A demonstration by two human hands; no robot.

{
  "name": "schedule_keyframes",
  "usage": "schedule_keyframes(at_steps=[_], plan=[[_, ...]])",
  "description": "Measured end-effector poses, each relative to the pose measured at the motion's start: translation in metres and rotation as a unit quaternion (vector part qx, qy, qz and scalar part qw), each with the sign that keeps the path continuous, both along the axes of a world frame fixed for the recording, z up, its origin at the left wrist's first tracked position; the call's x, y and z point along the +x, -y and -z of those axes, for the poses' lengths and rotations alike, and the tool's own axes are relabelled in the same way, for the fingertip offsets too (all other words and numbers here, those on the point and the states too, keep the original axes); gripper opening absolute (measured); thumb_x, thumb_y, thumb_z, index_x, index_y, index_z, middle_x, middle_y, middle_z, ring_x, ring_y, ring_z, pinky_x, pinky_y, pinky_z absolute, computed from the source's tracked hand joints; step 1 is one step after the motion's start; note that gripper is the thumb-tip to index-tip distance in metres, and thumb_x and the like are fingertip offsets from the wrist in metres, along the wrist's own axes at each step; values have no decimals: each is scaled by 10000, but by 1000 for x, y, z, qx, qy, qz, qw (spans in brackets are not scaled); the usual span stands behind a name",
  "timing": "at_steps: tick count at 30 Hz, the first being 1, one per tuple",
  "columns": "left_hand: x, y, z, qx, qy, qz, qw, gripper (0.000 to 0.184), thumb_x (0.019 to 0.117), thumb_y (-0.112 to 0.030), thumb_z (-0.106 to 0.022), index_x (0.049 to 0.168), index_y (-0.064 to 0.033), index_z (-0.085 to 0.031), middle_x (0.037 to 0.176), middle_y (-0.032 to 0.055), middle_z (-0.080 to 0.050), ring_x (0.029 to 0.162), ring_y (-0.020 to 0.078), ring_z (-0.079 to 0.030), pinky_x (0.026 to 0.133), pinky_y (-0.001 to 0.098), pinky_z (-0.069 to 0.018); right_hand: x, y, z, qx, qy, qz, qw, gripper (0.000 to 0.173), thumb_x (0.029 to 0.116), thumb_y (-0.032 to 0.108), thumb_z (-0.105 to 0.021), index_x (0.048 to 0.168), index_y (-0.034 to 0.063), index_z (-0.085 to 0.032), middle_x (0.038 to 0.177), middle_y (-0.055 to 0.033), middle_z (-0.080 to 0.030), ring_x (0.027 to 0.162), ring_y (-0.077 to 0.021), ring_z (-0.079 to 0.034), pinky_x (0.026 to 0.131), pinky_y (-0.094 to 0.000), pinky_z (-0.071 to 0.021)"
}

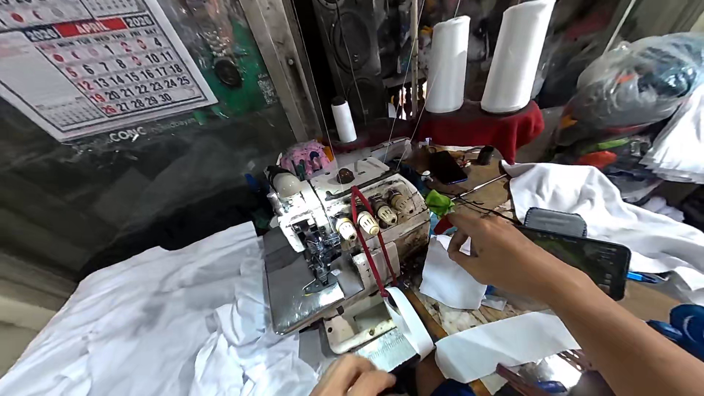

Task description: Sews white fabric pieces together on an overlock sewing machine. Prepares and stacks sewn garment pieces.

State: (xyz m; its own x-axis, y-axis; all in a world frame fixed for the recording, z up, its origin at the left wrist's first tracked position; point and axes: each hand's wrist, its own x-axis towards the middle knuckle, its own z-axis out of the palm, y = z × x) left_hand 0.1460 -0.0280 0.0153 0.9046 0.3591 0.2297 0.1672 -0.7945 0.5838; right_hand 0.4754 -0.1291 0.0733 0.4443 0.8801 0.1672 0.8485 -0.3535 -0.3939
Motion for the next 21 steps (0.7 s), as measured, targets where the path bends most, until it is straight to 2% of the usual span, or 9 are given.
schedule_keyframes(at_steps=[4, 6, 8, 10, 11, 13, 15, 18, 21], plan=[[58, 4, -10, 9, 49, -3, 999, 201, 1018, -289, -622, 1092, -167, -763, 1011, 13, -684, 781, 90, -644, 640, 267, -558, -2, 3, 1, 5, -4, -5, 1000, 304, 895, 170, -728, 1186, 194, -643, 809, 76, -687, 653, -97, -637, 612, -367, -571], [95, 4, -8, 20, 92, -40, 995, 228, 1028, -290, -569, 1107, -195, -761, 992, -21, -675, 732, 57, -633, 603, 251, -557, -4, 7, 4, 25, 24, -2, 999, 226, 902, 173, -707, 1124, 179, -664, 781, 71, -668, 628, -108, -619, 582, -383, -554], [134, 3, -7, 14, 71, -77, 994, 280, 1037, -266, -532, 1239, -205, -717, 1083, 15, -670, 789, 108, -662, 667, 326, -590, -6, 8, 5, 37, 42, 4, 998, 167, 905, 164, -694, 1071, 171, -682, 779, 57, -674, 632, -131, -626, 581, -421, -555], [162, 3, -12, -19, -29, -89, 995, 375, 1028, -209, -528, 1393, -219, -618, 1226, 81, -613, 909, 213, -684, 766, 436, -607, -9, 7, 5, 38, 64, 15, 997, 105, 899, 160, -700, 1001, 168, -723, 817, 25, -686, 706, -176, -660, 619, -476, -565], [171, 3, -15, -30, -82, -89, 992, 418, 1019, -199, -535, 1433, -231, -586, 1294, 105, -583, 964, 251, -686, 805, 469, -605, -11, 8, 3, 38, 82, 21, 996, 85, 895, 151, -704, 973, 162, -735, 841, 1, -687, 747, -206, -673, 630, -500, -567], [177, 3, -15, -36, -136, -87, 986, 464, 1010, -214, -536, 1470, -270, -549, 1345, 117, -559, 995, 264, -684, 824, 475, -598, -13, 12, -1, 37, 119, 30, 992, 56, 918, 157, -689, 962, 163, -724, 878, -25, -661, 775, -232, -671, 612, -497, -560], [174, 4, -11, -32, -133, -89, 987, 458, 1012, -224, -536, 1465, -291, -549, 1318, 115, -573, 986, 255, -684, 821, 464, -599, -14, 19, -3, 48, 143, 30, 988, 61, 950, 166, -652, 992, 157, -695, 882, -34, -634, 743, -233, -655, 571, -477, -545], [169, 3, -5, -4, -110, -90, 990, 449, 1033, -243, -513, 1475, -317, -542, 1285, 116, -595, 965, 260, -692, 792, 460, -604, -13, 30, -14, 71, 177, 26, 981, 69, 972, 187, -615, 998, 161, -674, 724, -9, -614, 619, -228, -630, 501, -469, -503], [169, 7, -5, 21, -109, -89, 990, 484, 1016, -204, -524, 1491, -298, -530, 1283, 127, -594, 914, 265, -698, 757, 451, -604, -8, 33, -43, 68, 194, -5, 979, 155, 953, 175, -680, 1104, 144, -679, 752, -1, -663, 626, -214, -655, 544, -472, -541]])
